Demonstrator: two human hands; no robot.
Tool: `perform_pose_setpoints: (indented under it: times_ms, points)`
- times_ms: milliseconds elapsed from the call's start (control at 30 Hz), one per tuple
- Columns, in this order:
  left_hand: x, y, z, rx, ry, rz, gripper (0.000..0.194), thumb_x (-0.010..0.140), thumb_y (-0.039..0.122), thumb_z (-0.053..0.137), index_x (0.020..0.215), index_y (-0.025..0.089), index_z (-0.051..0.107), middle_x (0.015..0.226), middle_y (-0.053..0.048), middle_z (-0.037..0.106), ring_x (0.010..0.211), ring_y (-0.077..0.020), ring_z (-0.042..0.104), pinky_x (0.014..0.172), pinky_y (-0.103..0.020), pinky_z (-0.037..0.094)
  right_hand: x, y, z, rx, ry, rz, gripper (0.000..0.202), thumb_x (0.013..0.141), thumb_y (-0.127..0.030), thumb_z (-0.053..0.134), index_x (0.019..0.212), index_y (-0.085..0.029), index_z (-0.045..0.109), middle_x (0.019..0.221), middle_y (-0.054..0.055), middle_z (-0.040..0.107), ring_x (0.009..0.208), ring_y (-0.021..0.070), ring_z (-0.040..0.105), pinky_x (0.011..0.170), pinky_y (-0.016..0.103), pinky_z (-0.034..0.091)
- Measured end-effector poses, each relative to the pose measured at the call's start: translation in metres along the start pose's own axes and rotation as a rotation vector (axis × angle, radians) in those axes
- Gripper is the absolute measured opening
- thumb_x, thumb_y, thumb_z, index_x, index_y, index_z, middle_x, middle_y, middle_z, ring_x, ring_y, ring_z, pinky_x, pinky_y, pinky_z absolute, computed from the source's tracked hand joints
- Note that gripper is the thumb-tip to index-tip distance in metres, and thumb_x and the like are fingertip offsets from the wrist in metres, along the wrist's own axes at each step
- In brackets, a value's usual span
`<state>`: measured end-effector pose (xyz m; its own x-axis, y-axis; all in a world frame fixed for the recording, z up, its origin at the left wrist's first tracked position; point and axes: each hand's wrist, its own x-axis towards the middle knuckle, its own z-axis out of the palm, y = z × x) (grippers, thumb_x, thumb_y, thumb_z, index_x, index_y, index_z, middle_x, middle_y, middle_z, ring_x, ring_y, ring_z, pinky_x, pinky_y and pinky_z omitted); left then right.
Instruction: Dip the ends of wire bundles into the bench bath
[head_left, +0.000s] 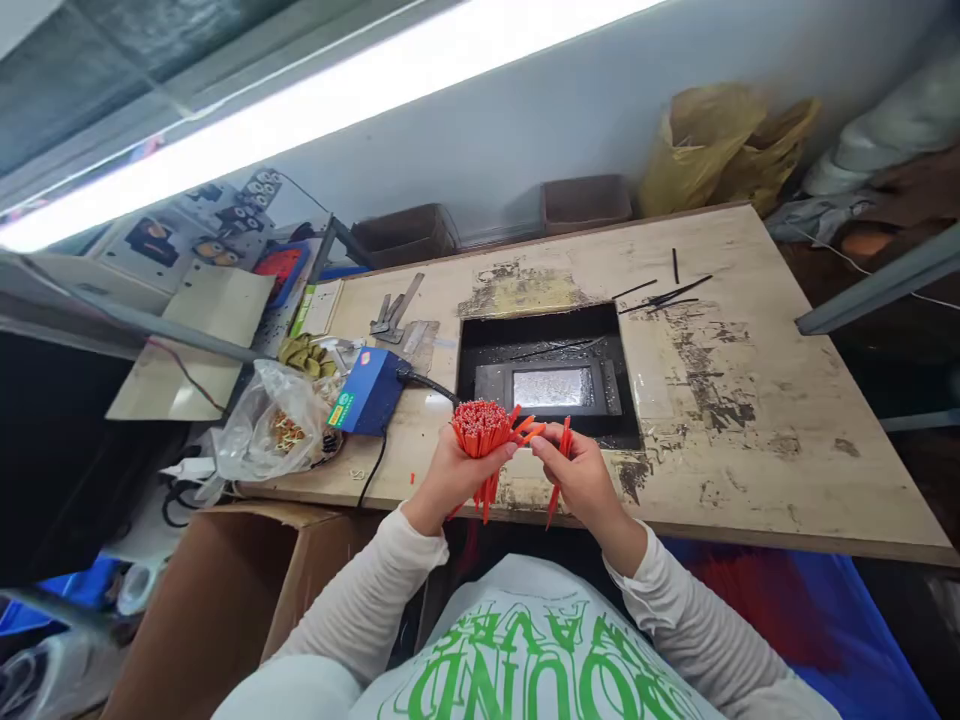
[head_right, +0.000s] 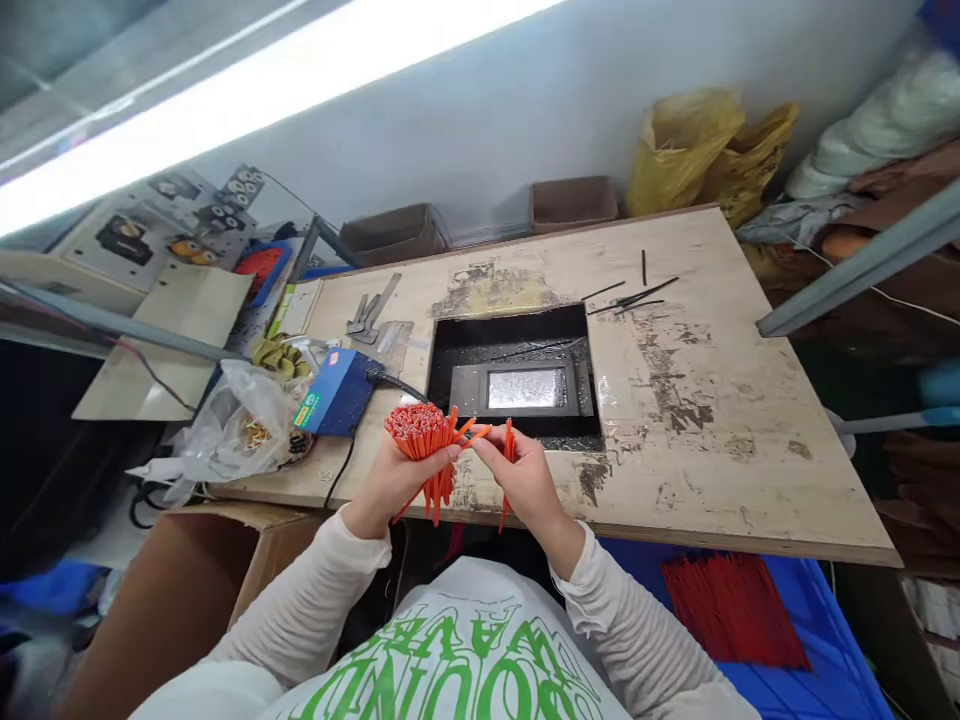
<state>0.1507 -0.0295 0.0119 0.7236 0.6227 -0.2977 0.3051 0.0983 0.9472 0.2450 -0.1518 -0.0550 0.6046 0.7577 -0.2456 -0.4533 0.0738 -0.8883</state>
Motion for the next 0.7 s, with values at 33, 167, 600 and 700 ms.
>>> perform_pose_setpoints:
  times_ms: [33, 167, 600, 700]
  points:
    - [-0.007, -0.003, -0.002, -0.037, 0.004, -0.006, 0.018, 0.063, 0.028, 0.082, 0.076, 0.017, 0.075, 0.079, -0.004, 0.074, 0.074, -0.0195, 0.068, 0.077, -0.034, 0.056, -0.002, 0.000, 0.007, 0.003, -0.004, -0.010, 0.035, 0.076, -0.050, 0.071, 0.090, -0.018, 0.073, 0.057, -0.003, 0.049, 0.048, 0.0077, 0.036, 0.042, 0.021, 0.028]
    - [-0.027, -0.012, -0.012, -0.177, 0.011, 0.004, 0.023, 0.065, 0.028, 0.082, 0.084, 0.018, 0.077, 0.085, -0.005, 0.076, 0.083, -0.0217, 0.070, 0.085, -0.035, 0.056, -0.010, 0.002, 0.029, -0.003, -0.005, -0.035, 0.033, 0.075, -0.050, 0.072, 0.083, -0.019, 0.073, 0.065, 0.000, 0.056, 0.051, 0.0086, 0.042, 0.045, 0.022, 0.033]
    - [-0.059, -0.046, -0.041, -0.604, 0.059, -0.088, 0.034, 0.057, 0.023, 0.085, 0.089, 0.015, 0.075, 0.074, -0.003, 0.071, 0.064, -0.0132, 0.062, 0.067, -0.027, 0.050, -0.017, -0.003, 0.072, -0.104, -0.212, 0.039, 0.031, 0.072, -0.045, 0.076, 0.084, -0.017, 0.070, 0.062, -0.002, 0.058, 0.044, 0.0048, 0.034, 0.041, 0.021, 0.028]
    - [-0.063, -0.051, -0.047, -0.644, 0.053, -0.097, 0.028, 0.057, 0.022, 0.084, 0.080, 0.014, 0.072, 0.068, -0.001, 0.067, 0.058, -0.0116, 0.059, 0.062, -0.026, 0.047, -0.019, -0.006, 0.083, -0.125, -0.258, 0.029, 0.030, 0.072, -0.046, 0.076, 0.072, -0.018, 0.065, 0.061, -0.002, 0.058, 0.047, 0.0069, 0.043, 0.044, 0.022, 0.037]
